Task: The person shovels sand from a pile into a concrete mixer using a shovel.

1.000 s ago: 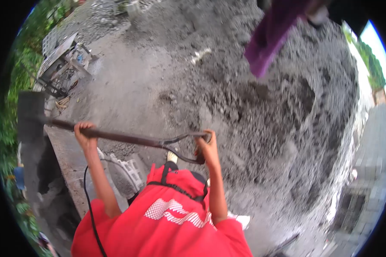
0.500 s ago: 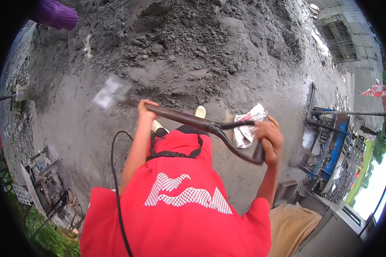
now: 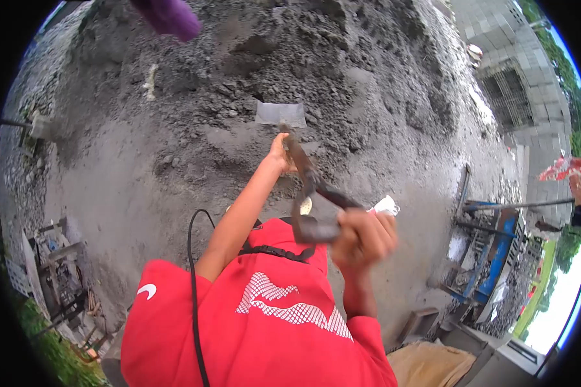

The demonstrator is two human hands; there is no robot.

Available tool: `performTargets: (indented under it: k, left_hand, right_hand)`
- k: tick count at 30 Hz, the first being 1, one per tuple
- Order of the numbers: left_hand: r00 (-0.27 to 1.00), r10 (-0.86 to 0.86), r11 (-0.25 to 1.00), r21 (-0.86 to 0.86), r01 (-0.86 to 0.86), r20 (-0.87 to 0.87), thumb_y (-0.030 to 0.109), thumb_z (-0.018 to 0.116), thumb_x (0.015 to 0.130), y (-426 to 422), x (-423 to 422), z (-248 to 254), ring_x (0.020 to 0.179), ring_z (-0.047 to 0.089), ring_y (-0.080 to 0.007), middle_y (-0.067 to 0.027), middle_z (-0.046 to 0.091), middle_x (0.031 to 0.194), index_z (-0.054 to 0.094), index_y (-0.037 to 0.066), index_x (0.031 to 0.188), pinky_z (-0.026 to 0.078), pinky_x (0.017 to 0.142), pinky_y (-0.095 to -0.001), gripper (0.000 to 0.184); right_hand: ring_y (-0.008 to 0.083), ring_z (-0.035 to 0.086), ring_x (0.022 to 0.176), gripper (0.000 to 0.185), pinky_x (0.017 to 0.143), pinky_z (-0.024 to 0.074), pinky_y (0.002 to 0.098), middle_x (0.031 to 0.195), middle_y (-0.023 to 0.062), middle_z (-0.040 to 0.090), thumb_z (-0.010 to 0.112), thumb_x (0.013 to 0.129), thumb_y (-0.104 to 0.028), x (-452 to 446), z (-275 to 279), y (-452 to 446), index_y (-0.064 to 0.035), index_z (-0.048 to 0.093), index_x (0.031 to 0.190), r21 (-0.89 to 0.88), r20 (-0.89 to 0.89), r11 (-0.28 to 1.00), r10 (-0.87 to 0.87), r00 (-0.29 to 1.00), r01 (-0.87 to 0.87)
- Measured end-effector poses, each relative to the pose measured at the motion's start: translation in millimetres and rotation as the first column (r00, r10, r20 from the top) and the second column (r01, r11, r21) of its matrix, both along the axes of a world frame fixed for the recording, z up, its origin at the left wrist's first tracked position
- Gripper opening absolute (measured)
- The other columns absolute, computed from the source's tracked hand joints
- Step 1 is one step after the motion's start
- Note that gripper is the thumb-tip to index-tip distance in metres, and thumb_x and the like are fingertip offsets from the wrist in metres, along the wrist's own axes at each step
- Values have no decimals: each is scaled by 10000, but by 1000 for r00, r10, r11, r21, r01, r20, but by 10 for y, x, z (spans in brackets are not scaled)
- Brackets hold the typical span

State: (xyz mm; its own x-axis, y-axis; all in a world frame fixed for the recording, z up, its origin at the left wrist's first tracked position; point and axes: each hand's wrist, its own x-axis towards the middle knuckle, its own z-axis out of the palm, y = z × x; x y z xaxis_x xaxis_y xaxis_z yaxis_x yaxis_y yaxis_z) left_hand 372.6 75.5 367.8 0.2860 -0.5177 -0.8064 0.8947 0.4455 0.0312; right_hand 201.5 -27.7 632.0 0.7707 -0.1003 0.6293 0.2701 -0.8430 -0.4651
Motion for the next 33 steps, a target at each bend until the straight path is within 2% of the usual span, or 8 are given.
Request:
performTargets:
  k: [1, 5, 6, 10, 12, 15, 19, 33]
  left_hand:
    - [1000, 27, 998, 54, -27, 1, 522, 509, 747, 235, 122, -253, 833, 596, -249, -82, 593, 816, 566, 34, 955, 483, 801, -419, 533]
    - [910, 243, 892, 292, -345, 335, 483, 484, 795, 1130, -139, 67, 804, 568, -187, -30, 586, 794, 577, 87, 917, 453, 776, -352, 424]
    - [796, 254, 853, 260, -452, 549, 459, 484, 809, 1393, -249, -22, 807, 552, -162, -8, 581, 804, 579, 108, 911, 438, 753, -354, 378]
    - [704, 70, 572, 549, -609, 707, 257, 551, 813, 1704, -601, -141, 894, 487, -135, 8, 534, 984, 552, 86, 1105, 390, 758, -266, 339]
    - [740, 48, 487, 631, -604, 671, 279, 560, 817, 1713, -633, -658, 1048, 500, -215, -118, 552, 1085, 575, 28, 1052, 374, 904, -377, 344]
    - [832, -226, 227, 858, -460, 506, 253, 549, 813, 1604, -619, -330, 1045, 511, -258, -119, 550, 1100, 573, 66, 1068, 378, 900, -421, 317]
    - [668, -504, -37, 759, -650, 548, 197, 559, 766, 1437, -392, -131, 990, 514, -291, -89, 552, 1048, 587, 106, 997, 392, 847, -447, 250]
    - [609, -515, 36, 725, -688, 603, 81, 551, 672, 1509, 34, 65, 902, 549, -257, -32, 588, 902, 621, 143, 788, 412, 792, -412, 149]
  right_hand:
    - [214, 496, 494, 89, 509, 335, 317, 551, 48, 523, 545, 660, -43, 401, -492, 154, -80, 508, 588, 26, 33, 999, 22, 999, -23]
    - [276, 538, 588, 138, 565, 388, 383, 606, 89, 537, 555, 722, -116, 1184, -2400, 787, -84, 495, 602, -225, -237, 968, 54, 970, -108]
    - [302, 511, 566, 158, 541, 388, 397, 616, 105, 527, 567, 703, -105, 1139, -2430, 999, -69, 459, 593, -77, -172, 974, 195, 966, -211]
    - [223, 544, 589, 82, 538, 369, 350, 643, 48, 561, 577, 699, -61, 1069, -2627, 1517, -92, 545, 630, -71, -201, 954, 271, 941, -290]
    - [212, 548, 596, 68, 548, 367, 351, 651, 31, 560, 580, 710, -77, 1106, -2620, 1616, -107, 558, 653, -47, -197, 955, 279, 940, -293]
    - [212, 545, 587, 66, 552, 368, 345, 649, 23, 562, 572, 724, -73, 1237, -2625, 1594, -109, 574, 669, -58, -196, 965, 240, 951, -256]
    - [236, 542, 576, 89, 562, 387, 354, 673, 43, 594, 553, 741, -53, 1338, -2558, 1539, -94, 593, 673, -56, -208, 976, 193, 959, -209]
    - [267, 534, 501, 135, 454, 406, 373, 641, 85, 579, 520, 768, -46, 1670, -2359, 1726, -67, 564, 643, -55, -117, 991, 112, 987, -119]
